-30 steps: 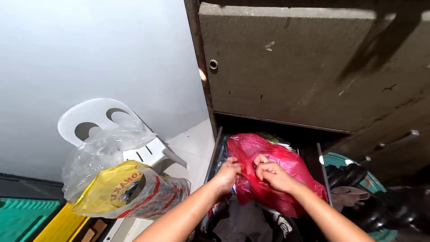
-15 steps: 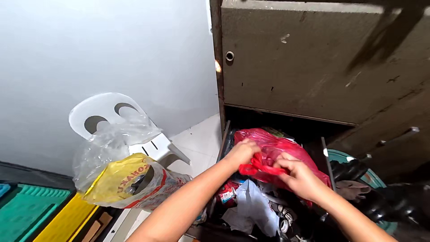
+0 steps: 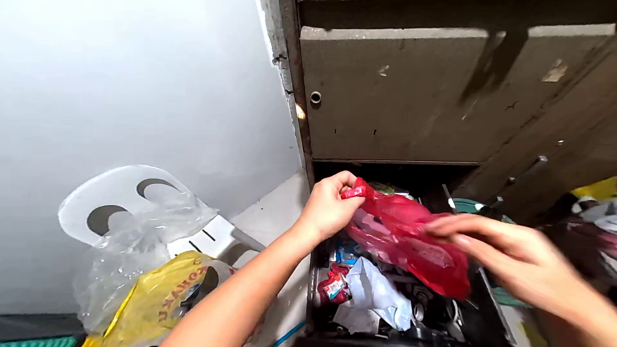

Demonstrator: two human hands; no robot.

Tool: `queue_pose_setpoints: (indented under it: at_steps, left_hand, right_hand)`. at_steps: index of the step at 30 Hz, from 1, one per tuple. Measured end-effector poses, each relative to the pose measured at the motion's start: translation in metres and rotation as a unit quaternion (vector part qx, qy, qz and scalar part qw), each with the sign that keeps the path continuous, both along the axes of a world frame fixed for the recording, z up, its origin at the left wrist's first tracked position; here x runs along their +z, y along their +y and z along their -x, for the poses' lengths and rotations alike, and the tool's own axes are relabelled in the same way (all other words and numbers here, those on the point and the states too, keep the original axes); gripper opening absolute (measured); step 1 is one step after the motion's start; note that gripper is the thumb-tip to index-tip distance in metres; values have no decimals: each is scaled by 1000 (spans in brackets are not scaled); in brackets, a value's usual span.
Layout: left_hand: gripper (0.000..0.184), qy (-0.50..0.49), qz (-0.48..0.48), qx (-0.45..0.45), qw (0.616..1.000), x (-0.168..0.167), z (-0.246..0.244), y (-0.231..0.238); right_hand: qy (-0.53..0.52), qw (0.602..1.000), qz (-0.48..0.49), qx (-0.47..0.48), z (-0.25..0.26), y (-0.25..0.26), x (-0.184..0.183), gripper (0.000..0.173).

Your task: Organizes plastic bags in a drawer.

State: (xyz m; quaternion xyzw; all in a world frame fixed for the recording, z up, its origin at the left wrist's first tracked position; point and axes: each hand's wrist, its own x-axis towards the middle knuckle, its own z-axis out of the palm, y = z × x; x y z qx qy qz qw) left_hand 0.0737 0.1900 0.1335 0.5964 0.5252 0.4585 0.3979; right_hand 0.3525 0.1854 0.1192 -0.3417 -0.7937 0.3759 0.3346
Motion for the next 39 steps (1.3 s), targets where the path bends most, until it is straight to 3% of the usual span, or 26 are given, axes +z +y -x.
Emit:
queue_pose_setpoints:
  at_steps: [1,3,6,10,12,13,15,17,19,22,23,24,25,27,29,31,32,33,35,36,39]
  left_hand:
    - [10,-39,23,-37,998,6,0,-5]
    - [24,-94,35,-127,987,10,10,-17]
    - [41,-96,73,-253,960,5,37,-26]
    - [40,-92,126,-310,938,-14,55,-35]
    - [40,-76,94,-314,942,-19,57,-37]
    - [37,-63,82,-308,946,-19,56,-37]
    - [27,-24,63,-290,955,-19,55,-37]
    - [35,10,16,-282,959,-21,53,-35]
    - [47,33,-48,-279,959,-24,53,-33]
    - [52,75,-128,-294,944,-24,55,-31]
    - [53,88,-141,-301,939,-22,56,-31]
    - [53,104,-146,-307,935,-21,57,-32]
    - [50,122,-145,-310,932,-20,58,-34]
    - [42,166,-123,-314,927,-16,57,-38]
    - [39,185,-99,-319,924,-11,52,-40]
    - [44,165,-113,-306,931,-15,50,-37]
    - [48,147,-121,-300,935,-17,49,-35]
    - [52,137,-130,-295,937,-19,48,-34]
    - [53,149,-131,-291,936,-18,46,-35]
    - [51,169,-118,-292,934,-16,46,-36]
    - [45,207,-64,-296,930,-13,47,-38]
  right_hand:
    - [-12,996,89,-9,28,2,-8,25]
    - [-152,959,234,-57,60,19,-29,32]
    - [-436,845,272,-148,51,41,-45,54]
    - [-532,785,301,-97,-1,47,-75,60]
    - [-594,751,282,-59,0,38,-63,60]
    - [-601,746,282,-53,8,31,-48,63]
    - [-554,793,244,-72,29,22,-32,66]
    - [-534,812,227,-68,58,18,-33,61]
    - [-512,829,222,-35,78,24,-60,66]
    - [-544,810,218,19,75,44,-103,99]
    - [-546,808,219,13,64,52,-108,101]
    - [-530,818,221,-18,52,59,-105,93]
    - [-508,826,234,-63,43,64,-93,71]
    - [-465,822,310,-108,44,63,-48,44]
    - [-432,822,345,-137,64,49,-6,37]
    - [-472,829,289,-83,57,65,-30,39]
    - [-482,837,248,-68,53,76,-54,45]
    - [-510,831,215,-55,52,84,-72,62]
    - [-582,791,185,-38,58,89,-100,103]
    - [-603,774,189,-27,63,86,-103,111]
    - [-602,782,159,-7,63,79,-108,92]
